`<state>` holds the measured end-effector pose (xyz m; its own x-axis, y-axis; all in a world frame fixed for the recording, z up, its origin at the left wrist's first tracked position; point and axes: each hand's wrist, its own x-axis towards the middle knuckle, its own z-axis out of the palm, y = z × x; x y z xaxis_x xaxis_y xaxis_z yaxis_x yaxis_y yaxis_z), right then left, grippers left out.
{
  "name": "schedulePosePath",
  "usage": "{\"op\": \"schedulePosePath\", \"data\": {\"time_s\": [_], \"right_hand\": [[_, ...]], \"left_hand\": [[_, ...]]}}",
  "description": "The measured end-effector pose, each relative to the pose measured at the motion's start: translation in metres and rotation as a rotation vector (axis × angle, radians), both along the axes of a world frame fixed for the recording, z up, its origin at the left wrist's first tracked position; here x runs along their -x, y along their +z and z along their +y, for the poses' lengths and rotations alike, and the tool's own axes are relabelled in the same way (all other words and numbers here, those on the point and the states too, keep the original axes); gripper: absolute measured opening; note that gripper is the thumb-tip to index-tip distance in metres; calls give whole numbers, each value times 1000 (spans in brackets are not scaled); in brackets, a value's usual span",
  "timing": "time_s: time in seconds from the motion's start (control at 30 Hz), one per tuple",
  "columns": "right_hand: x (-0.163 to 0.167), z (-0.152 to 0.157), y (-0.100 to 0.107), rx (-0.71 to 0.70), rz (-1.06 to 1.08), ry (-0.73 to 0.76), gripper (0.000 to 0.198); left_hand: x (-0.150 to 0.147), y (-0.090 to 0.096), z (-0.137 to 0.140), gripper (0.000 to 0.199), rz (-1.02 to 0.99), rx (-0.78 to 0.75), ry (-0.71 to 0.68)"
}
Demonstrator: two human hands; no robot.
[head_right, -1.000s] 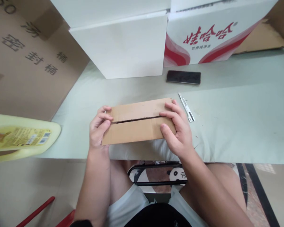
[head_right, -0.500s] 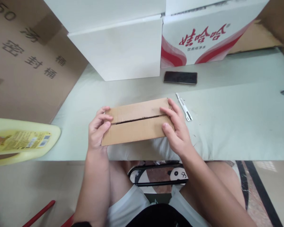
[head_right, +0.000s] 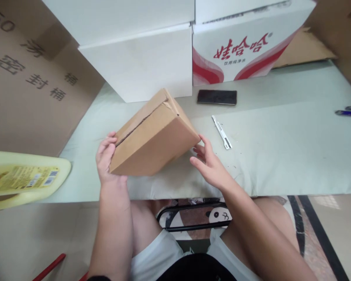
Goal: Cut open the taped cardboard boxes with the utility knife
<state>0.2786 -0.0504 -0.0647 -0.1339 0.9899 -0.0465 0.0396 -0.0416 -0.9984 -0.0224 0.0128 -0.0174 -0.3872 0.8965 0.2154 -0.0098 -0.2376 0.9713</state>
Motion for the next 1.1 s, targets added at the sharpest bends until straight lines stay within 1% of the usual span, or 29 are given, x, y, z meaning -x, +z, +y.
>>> {"op": "schedulePosePath", "data": {"time_s": [0.07,0.13,0.2,0.27,0.33,0.4,0.5,0.57,0.67,0.73,0.83,0.97,1.03,1.1], "right_hand": [[3,0,-2,-51,17,34,85],[4,-1,1,-115,5,35,84],[5,-2,7,-181,-15,14,83],[6,-3,13,-241,-27,7,82],[7,-4,17,-283,-50,32,77],[9,-4,20,-308,-81,64,72],[7,-3,21,-341,-107,59,70],[4,-2,21,-370,-113,35,68],[-1,-3,23,-422,-130,13,62],[-3,-5,25,-460,-158,3,60],[-4,-6,28,-512,-215,-45,59],[-3,-5,31,-544,-271,-132,54],[-2,-5,32,-558,-313,-157,50],[-1,-6,32,-568,-361,-181,49]], "left_hand": [[0,1,0,21,23,-2,-13],[0,3,0,21,13,10,-2],[-2,5,1,23,-55,51,43],[-5,4,1,26,-161,144,54],[-12,-1,0,32,-263,289,-12],[-22,-7,-2,38,-314,424,-104],[-37,-14,-5,37,-332,561,-182],[-44,-13,-8,41,-367,624,-232],[-48,-9,-12,58,-371,671,-339],[-49,-8,-15,63,-322,712,-410],[-50,-11,-19,59,-279,751,-493],[-52,-17,-20,54,-318,787,-581],[-54,-18,-19,50,-346,780,-567],[-56,-17,-17,43,-376,761,-506]]}}
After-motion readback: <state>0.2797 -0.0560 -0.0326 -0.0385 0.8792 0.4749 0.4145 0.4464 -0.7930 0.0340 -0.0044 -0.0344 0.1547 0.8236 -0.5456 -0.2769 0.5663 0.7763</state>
